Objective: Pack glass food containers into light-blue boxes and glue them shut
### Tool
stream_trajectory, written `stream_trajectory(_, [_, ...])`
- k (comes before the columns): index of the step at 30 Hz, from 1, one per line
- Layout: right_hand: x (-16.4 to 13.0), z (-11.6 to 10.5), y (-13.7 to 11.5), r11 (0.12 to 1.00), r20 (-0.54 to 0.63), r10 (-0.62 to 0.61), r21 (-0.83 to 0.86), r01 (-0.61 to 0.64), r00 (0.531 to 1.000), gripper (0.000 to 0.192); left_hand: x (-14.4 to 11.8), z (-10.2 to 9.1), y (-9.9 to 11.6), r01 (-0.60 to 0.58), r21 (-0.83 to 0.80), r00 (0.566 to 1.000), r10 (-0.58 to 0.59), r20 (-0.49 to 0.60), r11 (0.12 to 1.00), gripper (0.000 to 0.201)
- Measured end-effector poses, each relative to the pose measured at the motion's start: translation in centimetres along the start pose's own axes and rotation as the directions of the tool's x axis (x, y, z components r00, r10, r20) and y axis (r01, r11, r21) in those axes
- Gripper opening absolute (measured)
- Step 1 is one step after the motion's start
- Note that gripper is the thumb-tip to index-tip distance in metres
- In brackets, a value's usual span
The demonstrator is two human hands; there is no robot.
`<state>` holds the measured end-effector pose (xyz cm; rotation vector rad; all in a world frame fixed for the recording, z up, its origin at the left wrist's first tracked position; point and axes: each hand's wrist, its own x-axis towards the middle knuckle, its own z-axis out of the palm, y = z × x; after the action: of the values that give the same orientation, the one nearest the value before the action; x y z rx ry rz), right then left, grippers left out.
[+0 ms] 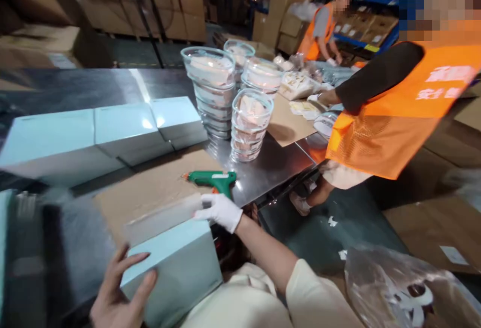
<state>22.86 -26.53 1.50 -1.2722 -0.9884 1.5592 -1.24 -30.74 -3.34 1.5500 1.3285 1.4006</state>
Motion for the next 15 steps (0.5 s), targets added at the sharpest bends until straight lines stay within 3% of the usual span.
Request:
stream_trajectory(2, [-0.4, -1.0, -0.4, 0.993, 0.052, -0.079, -0.079, 0.083, 0.996, 0.074, 0.5, 0.6, 0.3, 0.006, -0.105, 0.994, -0.018, -0.110, 0.994, 0.042])
stream_trajectory(3, [-0.5, -1.5, -0.7, 0.978, 0.165, -0.138, -0.130, 0.161, 0.977, 0.076, 0.8, 0.8, 0.4, 0.015, -0.180, 0.992, -0.037, -0.120, 0.984, 0.051])
stream_trajectory(6, [-0.1, -2.5, -1.8, 0.868, 0.451, -0.288, -0.250, 0.430, 0.845, 0.079, 2.1, 0.9, 0.0, -0.016, -0.310, 0.998, -0.005, -0.067, 0.951, 0.064])
stream_trajectory(9, [0.3, -1.8, -2.7, 0.690, 0.574, -0.360, -0.366, 0.624, 0.735, 0.053, 2.5, 0.4, 0.2, -0.078, -0.252, 0.997, 0.081, 0.001, 0.965, 0.041])
stream_trajectory(11, [0.4, -1.0, -3.0, 0.618, 0.633, -0.373, -0.376, 0.691, 0.678, 0.036, 2.3, 0.2, 0.8, -0.100, -0.205, 0.993, 0.110, 0.037, 0.974, 0.028])
stream_trajectory(13, [0.3, -0.6, -3.0, 0.606, 0.660, -0.361, -0.370, 0.704, 0.658, 0.030, 2.1, -0.1, 1.3, -0.097, -0.191, 0.993, 0.107, 0.045, 0.977, 0.029])
stream_trajectory(15, [-0.1, -0.9, -2.6, 0.635, 0.593, -0.370, -0.401, 0.661, 0.715, 0.037, 2.0, -0.6, 1.7, -0.085, -0.187, 0.995, 0.092, 0.029, 0.979, 0.032])
